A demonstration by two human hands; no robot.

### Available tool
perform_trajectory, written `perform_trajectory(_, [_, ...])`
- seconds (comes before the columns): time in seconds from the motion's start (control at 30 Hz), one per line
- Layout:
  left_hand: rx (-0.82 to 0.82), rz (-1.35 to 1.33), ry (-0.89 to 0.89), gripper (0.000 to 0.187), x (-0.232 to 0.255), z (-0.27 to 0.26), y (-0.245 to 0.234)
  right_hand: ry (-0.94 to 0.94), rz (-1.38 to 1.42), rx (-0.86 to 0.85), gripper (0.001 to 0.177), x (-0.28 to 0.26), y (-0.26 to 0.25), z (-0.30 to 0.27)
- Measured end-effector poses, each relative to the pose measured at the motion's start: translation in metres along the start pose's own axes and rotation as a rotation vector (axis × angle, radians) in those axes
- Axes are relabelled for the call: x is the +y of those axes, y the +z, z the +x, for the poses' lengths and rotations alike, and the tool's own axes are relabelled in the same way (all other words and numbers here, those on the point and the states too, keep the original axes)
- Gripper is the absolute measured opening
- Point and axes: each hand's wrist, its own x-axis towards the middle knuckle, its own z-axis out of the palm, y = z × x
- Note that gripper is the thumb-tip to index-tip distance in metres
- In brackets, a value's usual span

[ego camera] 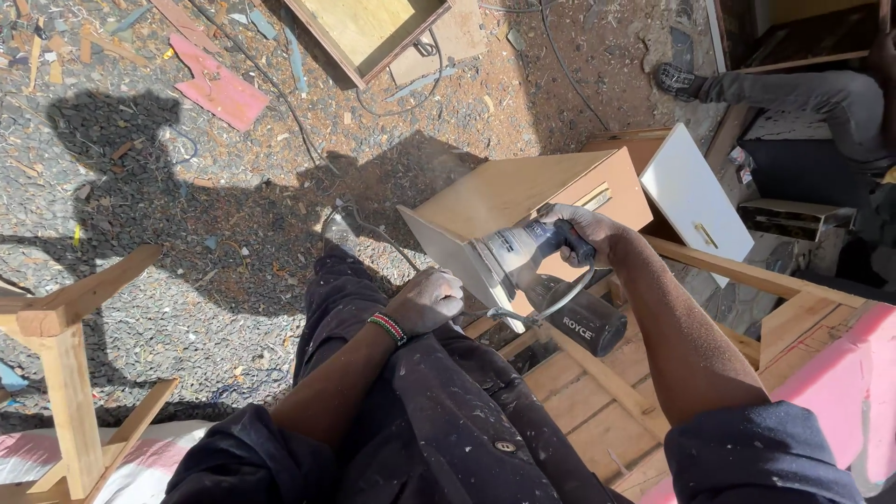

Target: The person uses an orbital sander to smooth the edges and surfaces of a wooden drawer front. They move the sander along the sides and top edge, then flip the drawer to sand the interior surfaces.

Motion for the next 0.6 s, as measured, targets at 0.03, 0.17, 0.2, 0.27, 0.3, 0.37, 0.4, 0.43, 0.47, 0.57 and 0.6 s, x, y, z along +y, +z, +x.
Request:
perform_trajectory(0.03, [0.003,-0.004,0.002,0.028,0.002,0.000,0.004,0.001,-0.004,0.004,0.026,0.006,-0.001,-0.008])
perform_trajectory(0.17, [-0.044,0.033,-0.006,0.030,-0.008,0.010,0.023,0.062,0.032,0.033,0.028,0.037,-0.010,-0.028])
perform_trajectory(0.2, [-0.079,0.019,0.005,0.031,-0.015,0.015,0.029,0.091,0.042,0.046,0.029,0.047,-0.014,-0.030])
perform_trajectory(0.27, [-0.103,0.024,0.005,0.031,-0.003,0.018,0.030,0.118,0.054,0.048,0.030,0.070,-0.028,-0.027])
perform_trajectory(0.3, [-0.129,0.033,0.001,0.032,0.003,0.019,0.031,0.144,0.068,0.047,0.031,0.083,-0.035,-0.025])
perform_trajectory(0.37, [-0.182,-0.005,-0.025,0.032,-0.002,0.023,0.037,0.177,0.082,0.050,0.029,0.100,-0.043,-0.022])
perform_trajectory(0.4, [-0.235,-0.039,-0.052,0.033,-0.004,0.026,0.041,0.207,0.095,0.051,0.028,0.109,-0.048,-0.020])
perform_trajectory(0.43, [-0.237,-0.042,-0.051,0.033,-0.001,0.027,0.041,0.209,0.096,0.053,0.028,0.116,-0.053,-0.013])
perform_trajectory(0.47, [-0.271,-0.032,-0.069,0.033,0.003,0.027,0.041,0.208,0.086,0.049,0.029,0.124,-0.058,-0.006])
perform_trajectory(0.57, [-0.323,-0.025,-0.100,0.039,0.018,0.022,0.030,0.166,0.091,0.042,0.026,0.125,-0.058,-0.004])
perform_trajectory(0.6, [-0.340,-0.032,-0.114,0.042,0.023,0.019,0.025,0.127,0.105,0.040,0.022,0.121,-0.056,-0.007])
